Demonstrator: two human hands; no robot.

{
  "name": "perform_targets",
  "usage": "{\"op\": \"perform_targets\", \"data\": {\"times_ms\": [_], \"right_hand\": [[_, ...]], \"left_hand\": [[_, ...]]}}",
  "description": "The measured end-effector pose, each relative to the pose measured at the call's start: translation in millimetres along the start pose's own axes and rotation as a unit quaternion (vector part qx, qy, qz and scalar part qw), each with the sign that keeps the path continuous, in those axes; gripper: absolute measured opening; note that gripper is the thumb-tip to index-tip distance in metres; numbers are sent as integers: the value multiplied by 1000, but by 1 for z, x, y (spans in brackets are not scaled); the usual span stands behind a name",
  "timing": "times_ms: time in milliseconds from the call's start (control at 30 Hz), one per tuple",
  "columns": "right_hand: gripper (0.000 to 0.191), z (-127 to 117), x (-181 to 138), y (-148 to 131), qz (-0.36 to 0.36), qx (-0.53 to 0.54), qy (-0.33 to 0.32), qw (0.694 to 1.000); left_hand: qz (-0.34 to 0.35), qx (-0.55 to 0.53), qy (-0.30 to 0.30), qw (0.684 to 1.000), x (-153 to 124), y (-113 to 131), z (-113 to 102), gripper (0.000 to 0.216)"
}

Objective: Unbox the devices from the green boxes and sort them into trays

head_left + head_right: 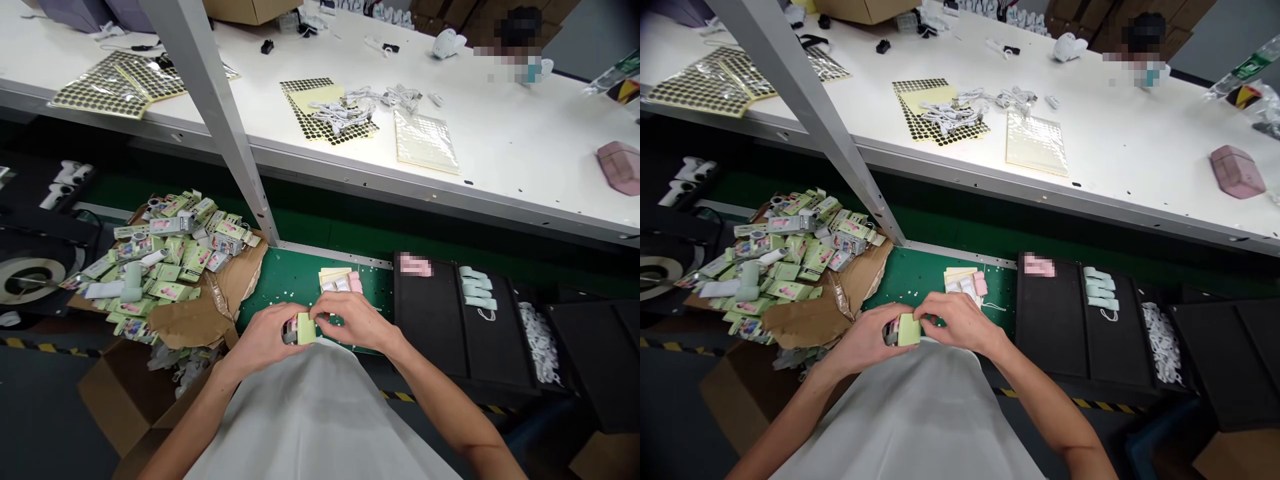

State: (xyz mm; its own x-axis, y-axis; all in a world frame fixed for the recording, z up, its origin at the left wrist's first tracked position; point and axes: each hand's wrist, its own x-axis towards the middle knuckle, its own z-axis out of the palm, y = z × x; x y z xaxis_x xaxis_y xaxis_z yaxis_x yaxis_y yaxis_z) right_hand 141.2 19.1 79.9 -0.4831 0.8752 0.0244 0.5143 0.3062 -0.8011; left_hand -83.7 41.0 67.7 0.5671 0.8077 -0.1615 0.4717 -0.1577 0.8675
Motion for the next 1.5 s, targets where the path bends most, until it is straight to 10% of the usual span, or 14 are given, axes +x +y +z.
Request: {"op": "perform_targets", "data": {"times_ms": [267,433,600,700,800,967,1067,1233,1500], "right_hand": [[30,-2,-4,6,35,190,-77,978],[28,10,-7,11,94,245,-44,964],[26,55,2,15,203,299,109,926],[75,89,7,10,207,356,136,901],[86,109,9,2,208,279,232,908],[46,112,7,8,196,219,316,902],[53,108,8,25,241,378,340,827],[50,102,4,45,263,601,340,673],[46,107,-6,54,259,619,340,659]], "left_hand": [[-20,-71,-108,991,6,0,-11,34],[-86,-206,-15,975,4,-17,-16,44],[-136,-494,216,831,15,-25,7,50],[-187,-564,352,723,27,-25,24,36],[-254,-618,368,647,33,-27,34,18],[-334,-671,293,594,27,-33,44,18],[-282,-657,313,625,16,-37,47,20],[-153,-430,374,807,-4,-40,40,16],[-69,-286,301,907,-4,-14,26,23]]}}
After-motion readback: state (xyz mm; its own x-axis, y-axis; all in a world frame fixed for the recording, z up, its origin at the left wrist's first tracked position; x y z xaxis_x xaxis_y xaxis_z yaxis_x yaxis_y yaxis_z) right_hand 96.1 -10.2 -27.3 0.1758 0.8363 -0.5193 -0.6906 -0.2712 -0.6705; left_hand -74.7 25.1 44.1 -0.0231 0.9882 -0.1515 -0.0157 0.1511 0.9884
